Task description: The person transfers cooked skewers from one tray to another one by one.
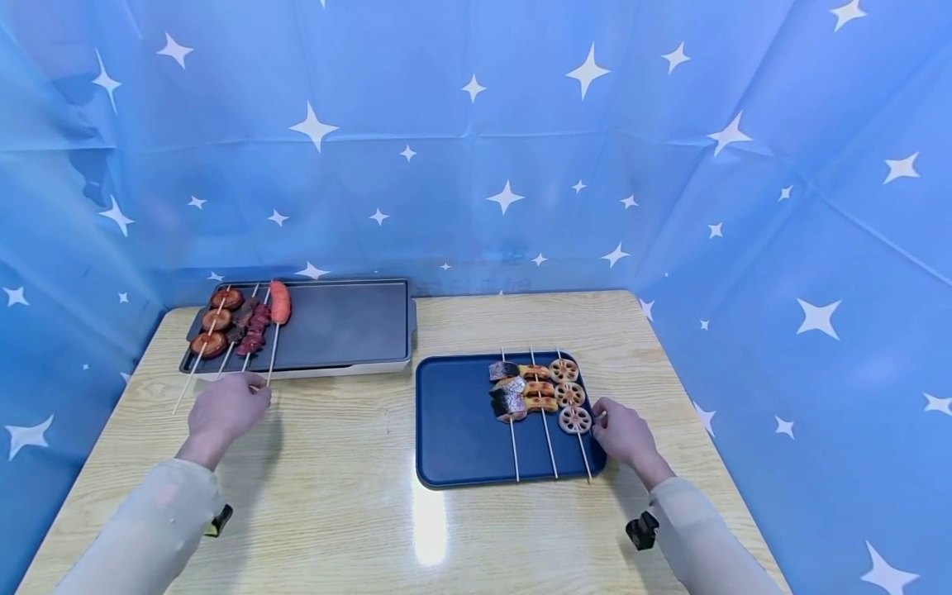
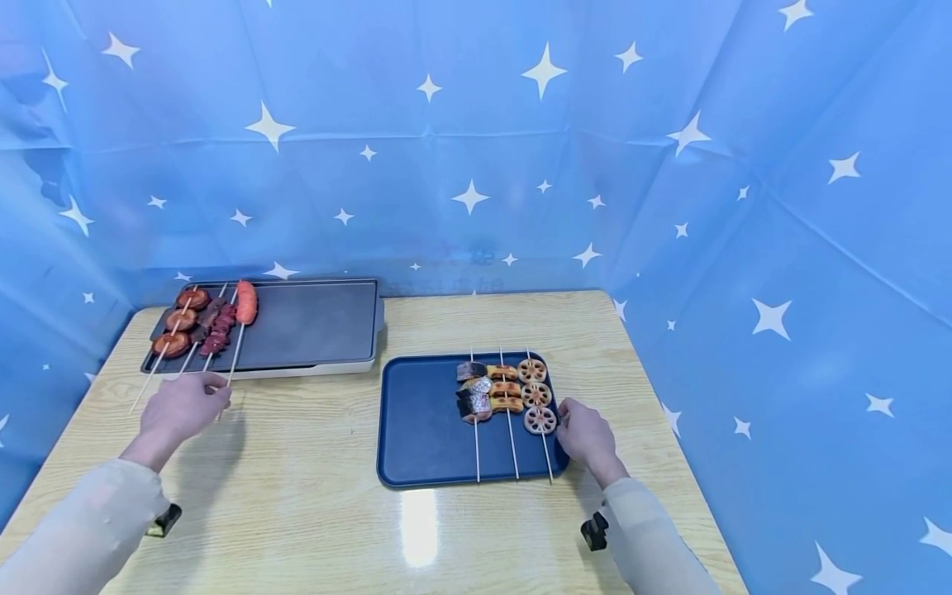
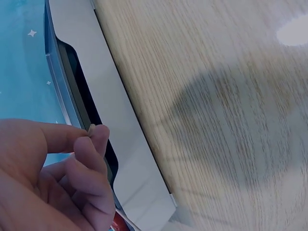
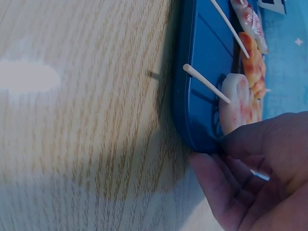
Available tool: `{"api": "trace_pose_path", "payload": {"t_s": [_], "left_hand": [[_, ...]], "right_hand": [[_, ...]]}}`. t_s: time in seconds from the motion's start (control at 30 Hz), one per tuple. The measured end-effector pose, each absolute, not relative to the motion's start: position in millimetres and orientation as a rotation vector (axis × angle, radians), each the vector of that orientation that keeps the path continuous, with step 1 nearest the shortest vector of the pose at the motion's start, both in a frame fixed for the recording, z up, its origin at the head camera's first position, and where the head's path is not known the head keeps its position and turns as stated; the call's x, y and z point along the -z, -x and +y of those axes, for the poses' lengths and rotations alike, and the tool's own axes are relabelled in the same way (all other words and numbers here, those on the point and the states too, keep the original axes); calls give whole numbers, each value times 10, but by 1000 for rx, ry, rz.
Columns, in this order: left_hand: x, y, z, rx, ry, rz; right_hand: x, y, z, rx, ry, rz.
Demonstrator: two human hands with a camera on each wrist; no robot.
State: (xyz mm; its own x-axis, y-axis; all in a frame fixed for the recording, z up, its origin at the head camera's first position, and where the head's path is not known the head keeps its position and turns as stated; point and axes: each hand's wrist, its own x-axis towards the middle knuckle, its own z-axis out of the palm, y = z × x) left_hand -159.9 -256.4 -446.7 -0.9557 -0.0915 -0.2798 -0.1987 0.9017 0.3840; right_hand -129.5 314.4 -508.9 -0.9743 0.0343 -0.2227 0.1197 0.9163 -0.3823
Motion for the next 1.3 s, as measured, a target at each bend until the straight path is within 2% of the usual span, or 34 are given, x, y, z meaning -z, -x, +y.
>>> {"api": "trace_pose_path", "payload": {"t_s": [0.83, 1.3], "left_hand": [[4498, 1619, -2572, -985, 280, 2663], [4427, 1525, -2338, -1219, 199, 2662]], "right_hand": [[5090, 1285, 3135, 589, -111, 2866], [5077, 1280, 3131, 571, -109, 2864]]}}
